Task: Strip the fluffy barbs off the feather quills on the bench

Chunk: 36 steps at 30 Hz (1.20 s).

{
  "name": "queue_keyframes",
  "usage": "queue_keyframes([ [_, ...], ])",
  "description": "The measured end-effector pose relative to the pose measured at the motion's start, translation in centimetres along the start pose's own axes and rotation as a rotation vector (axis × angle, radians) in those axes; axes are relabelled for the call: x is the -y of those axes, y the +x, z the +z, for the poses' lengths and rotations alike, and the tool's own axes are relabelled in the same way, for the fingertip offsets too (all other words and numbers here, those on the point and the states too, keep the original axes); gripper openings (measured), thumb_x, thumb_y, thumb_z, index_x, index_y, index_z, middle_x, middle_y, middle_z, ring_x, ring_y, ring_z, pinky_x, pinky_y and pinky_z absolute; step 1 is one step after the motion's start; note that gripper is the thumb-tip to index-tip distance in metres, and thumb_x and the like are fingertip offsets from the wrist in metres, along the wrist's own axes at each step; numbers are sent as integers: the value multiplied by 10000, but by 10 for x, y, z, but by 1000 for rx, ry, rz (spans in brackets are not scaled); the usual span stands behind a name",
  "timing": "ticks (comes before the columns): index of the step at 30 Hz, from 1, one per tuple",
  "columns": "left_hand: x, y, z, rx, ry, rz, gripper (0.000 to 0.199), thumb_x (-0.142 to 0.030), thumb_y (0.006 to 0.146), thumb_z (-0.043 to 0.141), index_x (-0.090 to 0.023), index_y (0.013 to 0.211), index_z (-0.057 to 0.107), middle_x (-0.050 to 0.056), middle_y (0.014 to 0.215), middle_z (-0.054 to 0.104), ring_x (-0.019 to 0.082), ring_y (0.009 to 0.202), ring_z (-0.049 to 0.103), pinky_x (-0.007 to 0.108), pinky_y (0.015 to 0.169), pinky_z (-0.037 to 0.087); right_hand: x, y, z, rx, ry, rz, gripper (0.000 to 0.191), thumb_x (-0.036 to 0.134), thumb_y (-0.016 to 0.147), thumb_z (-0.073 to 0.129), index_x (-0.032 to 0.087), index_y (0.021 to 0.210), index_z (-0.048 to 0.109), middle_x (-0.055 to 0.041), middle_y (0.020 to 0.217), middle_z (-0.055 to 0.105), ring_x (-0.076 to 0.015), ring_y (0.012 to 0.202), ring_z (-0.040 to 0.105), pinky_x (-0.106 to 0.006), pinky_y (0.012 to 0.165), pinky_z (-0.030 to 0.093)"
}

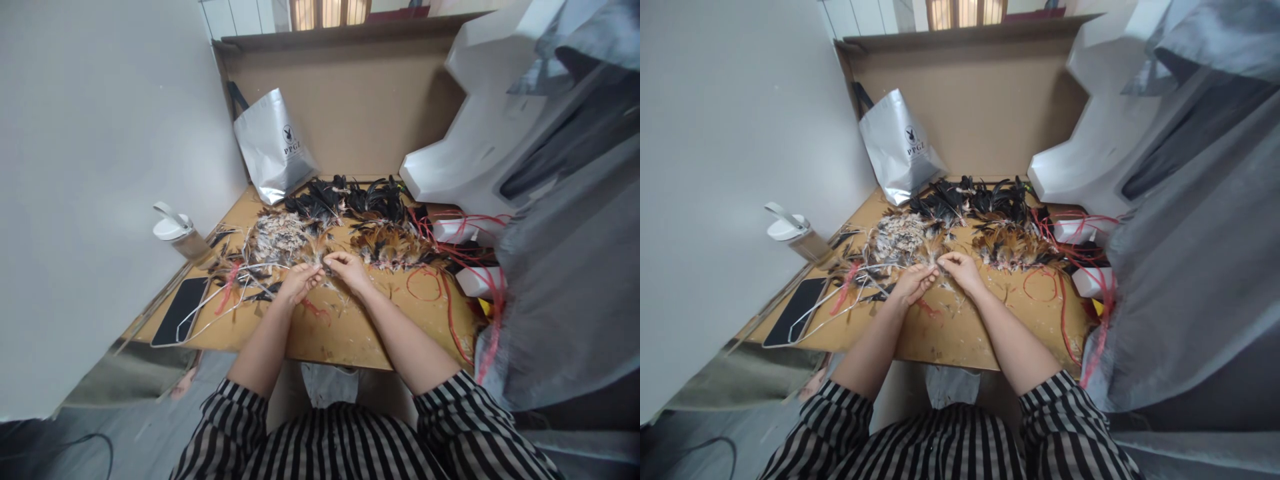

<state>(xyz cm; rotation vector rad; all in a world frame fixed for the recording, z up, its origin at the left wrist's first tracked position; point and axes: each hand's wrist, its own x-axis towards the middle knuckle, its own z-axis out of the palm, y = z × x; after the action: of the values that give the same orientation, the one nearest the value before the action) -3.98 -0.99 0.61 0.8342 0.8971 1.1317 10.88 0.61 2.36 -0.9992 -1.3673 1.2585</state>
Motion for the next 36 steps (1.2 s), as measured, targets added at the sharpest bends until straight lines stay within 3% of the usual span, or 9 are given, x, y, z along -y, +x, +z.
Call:
queue_keyframes([
  [6,5,3,3,-79,249,155,267,-354,653,644,-89,678,641,48,566,612,69,461,513,179,460,380,-4,0,2,-32,27,74,278,382,597,652,128,709,627,11,566,561,-72,489,421,-213,505,331],
  [10,4,2,6,-87,350,167,264,-357,648,637,-94,654,634,48,551,611,81,449,515,198,461,385,-9,2,3,-36,60,63,231,342,583,663,130,655,610,5,605,579,-78,530,458,-220,559,353],
  [24,2,-2,4,35,192,11,281,-368,629,667,-92,658,622,29,536,578,45,426,469,166,433,331,-13,2,2,6,76,-4,204,331,601,653,142,659,604,21,621,564,-83,573,470,-223,611,364],
  [31,3,0,5,-4,341,114,307,-401,660,624,-94,648,626,40,521,594,69,416,491,192,443,364,-15,0,4,-2,126,48,265,388,604,658,151,707,601,26,578,538,-75,517,432,-207,517,343],
  [36,5,2,5,-16,394,163,293,-388,673,608,-96,658,634,41,518,600,77,410,497,201,440,378,-13,-1,8,-12,120,-8,236,373,612,655,147,655,603,12,584,559,-83,527,456,-215,528,356],
])
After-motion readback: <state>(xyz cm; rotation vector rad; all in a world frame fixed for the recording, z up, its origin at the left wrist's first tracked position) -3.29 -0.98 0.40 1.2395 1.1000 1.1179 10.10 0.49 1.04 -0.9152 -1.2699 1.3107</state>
